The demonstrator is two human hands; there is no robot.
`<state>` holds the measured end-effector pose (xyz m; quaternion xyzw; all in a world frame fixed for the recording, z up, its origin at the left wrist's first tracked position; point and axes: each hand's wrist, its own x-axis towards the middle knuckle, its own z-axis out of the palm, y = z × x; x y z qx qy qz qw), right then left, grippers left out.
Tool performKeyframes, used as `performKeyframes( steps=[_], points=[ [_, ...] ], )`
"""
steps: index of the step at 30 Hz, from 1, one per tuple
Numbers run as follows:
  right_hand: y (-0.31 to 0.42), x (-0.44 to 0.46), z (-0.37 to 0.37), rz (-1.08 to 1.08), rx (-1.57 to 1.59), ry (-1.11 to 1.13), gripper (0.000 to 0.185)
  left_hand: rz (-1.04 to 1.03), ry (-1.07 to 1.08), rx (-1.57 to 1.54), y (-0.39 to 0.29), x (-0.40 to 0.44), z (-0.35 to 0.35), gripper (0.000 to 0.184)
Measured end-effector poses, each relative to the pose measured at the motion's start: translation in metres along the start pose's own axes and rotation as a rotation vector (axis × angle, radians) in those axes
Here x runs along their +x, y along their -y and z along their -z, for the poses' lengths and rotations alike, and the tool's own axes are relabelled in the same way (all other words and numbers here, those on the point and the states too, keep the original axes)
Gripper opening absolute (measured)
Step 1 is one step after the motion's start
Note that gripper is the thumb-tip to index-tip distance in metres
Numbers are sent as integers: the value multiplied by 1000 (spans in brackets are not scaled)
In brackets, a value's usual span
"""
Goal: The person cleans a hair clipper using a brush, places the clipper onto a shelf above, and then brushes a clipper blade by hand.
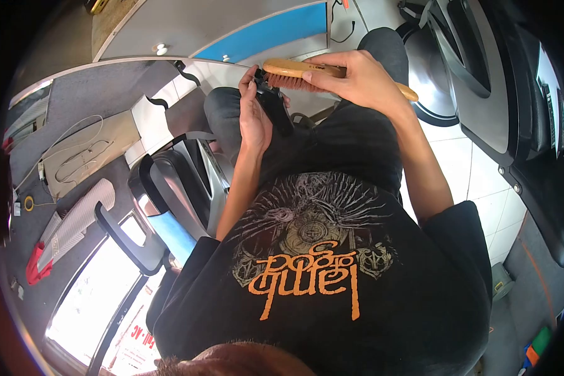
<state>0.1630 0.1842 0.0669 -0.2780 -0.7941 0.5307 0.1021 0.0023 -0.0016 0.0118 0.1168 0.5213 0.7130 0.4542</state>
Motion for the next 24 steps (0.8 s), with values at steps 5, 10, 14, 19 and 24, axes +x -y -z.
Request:
performKeyframes(
  steps=[5,10,14,19,24],
  points=[
    [-10,0,6,45,-303,-119,44,-20,34,31,0,-1,-1,60],
    [11,-4,23,79,-80,-35,44,-45,93,147,-3,2,-1,65],
    [25,-4,30,164,-494,-72,42,-113,161,370,3,5,7,67],
    [22,-5,38,86,-267,-30,42,-128,173,482,-2,-1,1,70],
    [23,-6,36,16,-467,4,46,-123,227,493,-11,-4,-9,68]
  ],
)
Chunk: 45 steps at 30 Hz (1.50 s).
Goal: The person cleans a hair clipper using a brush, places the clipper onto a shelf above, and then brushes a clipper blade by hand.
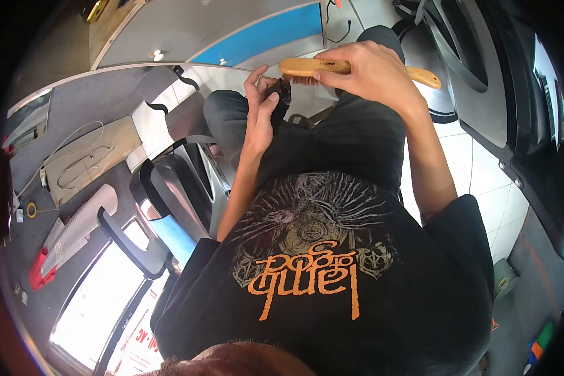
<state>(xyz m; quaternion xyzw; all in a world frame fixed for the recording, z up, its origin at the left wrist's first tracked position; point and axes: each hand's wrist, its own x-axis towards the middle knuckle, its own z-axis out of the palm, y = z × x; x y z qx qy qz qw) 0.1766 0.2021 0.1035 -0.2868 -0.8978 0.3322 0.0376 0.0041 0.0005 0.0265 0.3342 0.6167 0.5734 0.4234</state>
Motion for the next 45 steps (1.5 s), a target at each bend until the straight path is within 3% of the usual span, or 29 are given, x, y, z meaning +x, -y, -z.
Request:
performKeyframes(
  steps=[3,6,9,10,12,15,16,19,23,26,29,32,35,36,39,40,44,45],
  points=[
    [-12,0,-2,35,141,-63,46,36,-22,-5,3,0,-1,72],
    [-7,-2,0,61,310,16,47,-33,-29,16,3,4,-3,72],
    [-13,5,-10,21,-17,-34,47,18,-36,-88,20,6,3,63],
    [-23,7,-17,-13,-75,-32,48,72,-68,-238,15,6,0,61],
    [-33,11,-30,-146,135,-44,50,183,-140,-536,4,6,-7,62],
    [-35,8,-42,-221,376,-47,57,323,-93,-1000,3,11,1,77],
    [-35,6,-49,-221,407,-73,58,415,-164,-981,6,16,3,81],
    [-30,1,-54,-244,454,-113,60,410,58,-1175,16,17,16,81],
    [-14,-6,-52,-167,444,-145,56,397,353,-1345,9,14,14,99],
    [0,-7,-44,9,532,-173,49,400,345,-1379,4,11,9,108],
    [-2,0,-45,233,330,-260,47,380,386,-1398,5,11,8,107],
    [-20,7,-51,98,10,-373,48,345,451,-1388,1,12,6,100],
    [-5,6,-33,5,118,-327,47,354,411,-1396,-1,11,8,97],
    [-3,6,-36,95,224,-325,45,369,379,-1406,-1,10,9,97],
    [5,1,-41,118,215,-166,43,324,409,-1363,9,8,14,109],
    [-2,2,-49,142,49,-248,44,321,401,-1340,8,7,14,109],
    [-7,1,-33,-25,275,-247,43,314,381,-1273,-2,11,12,103],
    [-3,-1,-29,46,335,-223,42,320,361,-1282,-4,10,12,101]
  ],
)
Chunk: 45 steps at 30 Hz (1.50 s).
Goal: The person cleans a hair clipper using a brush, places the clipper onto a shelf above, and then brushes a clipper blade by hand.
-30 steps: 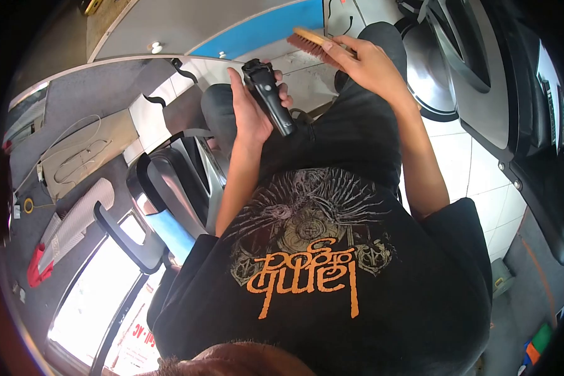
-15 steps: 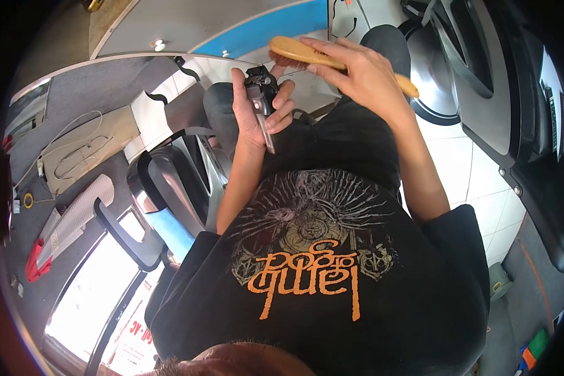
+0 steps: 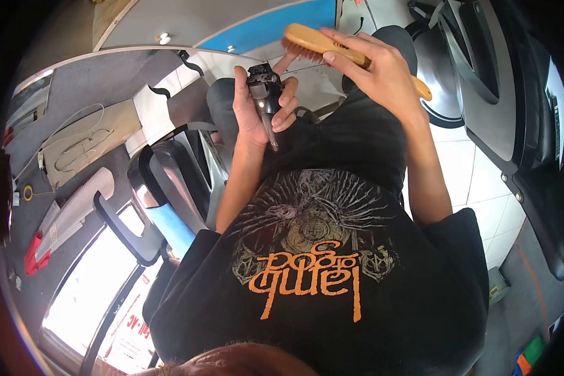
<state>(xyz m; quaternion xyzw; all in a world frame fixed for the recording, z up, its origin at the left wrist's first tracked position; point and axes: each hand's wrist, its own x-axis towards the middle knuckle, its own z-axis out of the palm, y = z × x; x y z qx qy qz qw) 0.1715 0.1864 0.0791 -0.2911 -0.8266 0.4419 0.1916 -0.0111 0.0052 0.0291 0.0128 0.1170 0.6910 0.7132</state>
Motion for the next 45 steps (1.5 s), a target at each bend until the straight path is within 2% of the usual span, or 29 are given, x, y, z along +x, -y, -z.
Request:
performKeyframes(
  steps=[2,3,6,10,11,14,18,23,26,30,31,34,35,38,39,42,45],
  points=[
    [9,-2,9,117,124,46,41,5,-34,8,-1,0,1,100],
    [15,-5,15,70,61,133,44,14,-59,23,-1,-2,3,102],
    [23,-1,17,196,-17,152,45,49,-46,67,1,-3,5,103],
    [18,2,19,156,-266,14,44,49,-19,114,5,0,-2,97],
    [13,2,20,78,-91,59,44,37,-15,80,7,0,-2,97],
    [15,-3,23,159,49,141,43,17,-124,229,6,-5,-1,97],
    [16,-4,23,209,-289,10,44,10,-71,185,8,-2,6,94],
    [20,-8,31,196,18,144,43,10,-130,374,6,-1,2,103],
    [18,-8,23,195,64,235,43,-17,-128,312,6,4,-8,105],
    [7,-5,29,97,-131,54,40,-64,-102,225,3,4,-3,98],
    [4,-5,29,23,-18,64,38,-72,-119,222,4,3,-4,98],
    [4,-11,27,110,80,135,37,-87,-135,236,1,0,-3,97],
    [-3,-11,24,132,3,169,37,-89,-122,257,0,-1,2,96],
    [-1,-11,28,52,-390,52,37,-107,-128,417,-1,1,-1,98],
    [-2,-8,31,-4,-309,45,39,-115,-139,488,-1,1,-3,99],
    [-8,-9,29,-37,190,161,41,-127,-157,613,-3,-2,-1,98],
    [2,-9,28,43,-235,156,41,-139,-128,818,-2,-6,-1,97]
  ],
)
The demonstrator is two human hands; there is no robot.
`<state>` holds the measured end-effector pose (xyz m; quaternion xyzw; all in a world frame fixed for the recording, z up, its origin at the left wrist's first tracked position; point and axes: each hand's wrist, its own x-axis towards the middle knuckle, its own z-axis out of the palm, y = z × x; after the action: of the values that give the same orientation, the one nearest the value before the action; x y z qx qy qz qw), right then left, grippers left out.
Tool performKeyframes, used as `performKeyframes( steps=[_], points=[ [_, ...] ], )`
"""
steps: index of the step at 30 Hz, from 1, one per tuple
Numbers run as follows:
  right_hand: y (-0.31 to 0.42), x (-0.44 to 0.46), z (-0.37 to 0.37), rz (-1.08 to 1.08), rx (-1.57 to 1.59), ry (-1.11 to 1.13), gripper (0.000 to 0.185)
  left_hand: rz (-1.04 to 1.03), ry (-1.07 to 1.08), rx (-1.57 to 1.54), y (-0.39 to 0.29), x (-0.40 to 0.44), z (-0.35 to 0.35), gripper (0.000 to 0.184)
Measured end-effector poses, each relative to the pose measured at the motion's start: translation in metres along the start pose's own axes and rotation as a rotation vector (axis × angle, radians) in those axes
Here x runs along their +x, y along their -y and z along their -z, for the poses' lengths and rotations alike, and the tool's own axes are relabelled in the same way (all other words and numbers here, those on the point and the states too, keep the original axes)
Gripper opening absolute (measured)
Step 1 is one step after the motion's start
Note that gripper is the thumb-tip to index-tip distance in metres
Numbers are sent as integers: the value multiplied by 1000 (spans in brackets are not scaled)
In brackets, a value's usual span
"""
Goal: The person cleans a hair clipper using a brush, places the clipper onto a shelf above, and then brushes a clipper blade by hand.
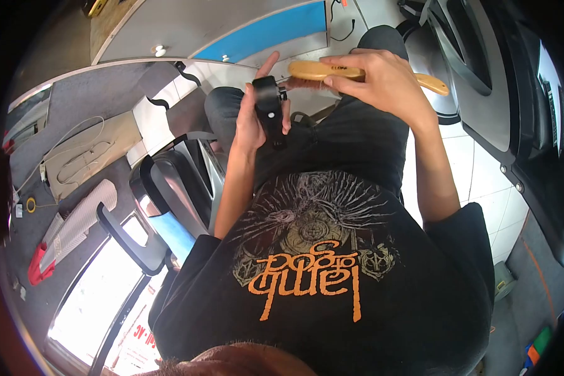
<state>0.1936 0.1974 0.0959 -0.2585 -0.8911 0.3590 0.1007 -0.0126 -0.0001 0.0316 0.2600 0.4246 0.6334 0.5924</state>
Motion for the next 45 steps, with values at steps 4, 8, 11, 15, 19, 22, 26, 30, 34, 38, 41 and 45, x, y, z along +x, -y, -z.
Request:
performKeyframes(
  steps=[4,8,11,15,19,22,26,30,34,38,41,45],
  points=[
    [6,8,1,-90,-13,-76,40,-122,-32,231,-1,1,-14,108],
    [10,6,-5,-2,55,27,39,-144,-93,465,6,-4,-14,124],
    [0,8,-11,-5,-155,-94,40,-233,-66,751,8,2,-12,136],
    [7,8,-1,8,65,-68,38,-94,-66,969,0,0,-15,149],
    [3,8,-12,-1,-132,10,38,-124,-64,1021,0,1,-17,155],
    [2,11,-9,-62,-107,-29,39,-143,-89,1043,0,3,-17,157],
    [9,10,-13,-16,19,59,40,-80,-94,968,1,0,-16,155],
    [-9,15,-14,-114,-194,-62,42,-199,-99,770,11,6,-8,152],
    [-5,9,-1,-66,224,-9,43,-154,-205,476,7,2,-9,148],
    [7,3,10,-56,283,83,43,-231,-240,673,7,5,-7,146],
    [17,3,20,-9,213,166,42,-339,-227,864,7,8,-3,141],
    [6,3,8,114,-143,-48,42,-252,-267,729,5,8,-10,145]
  ],
)
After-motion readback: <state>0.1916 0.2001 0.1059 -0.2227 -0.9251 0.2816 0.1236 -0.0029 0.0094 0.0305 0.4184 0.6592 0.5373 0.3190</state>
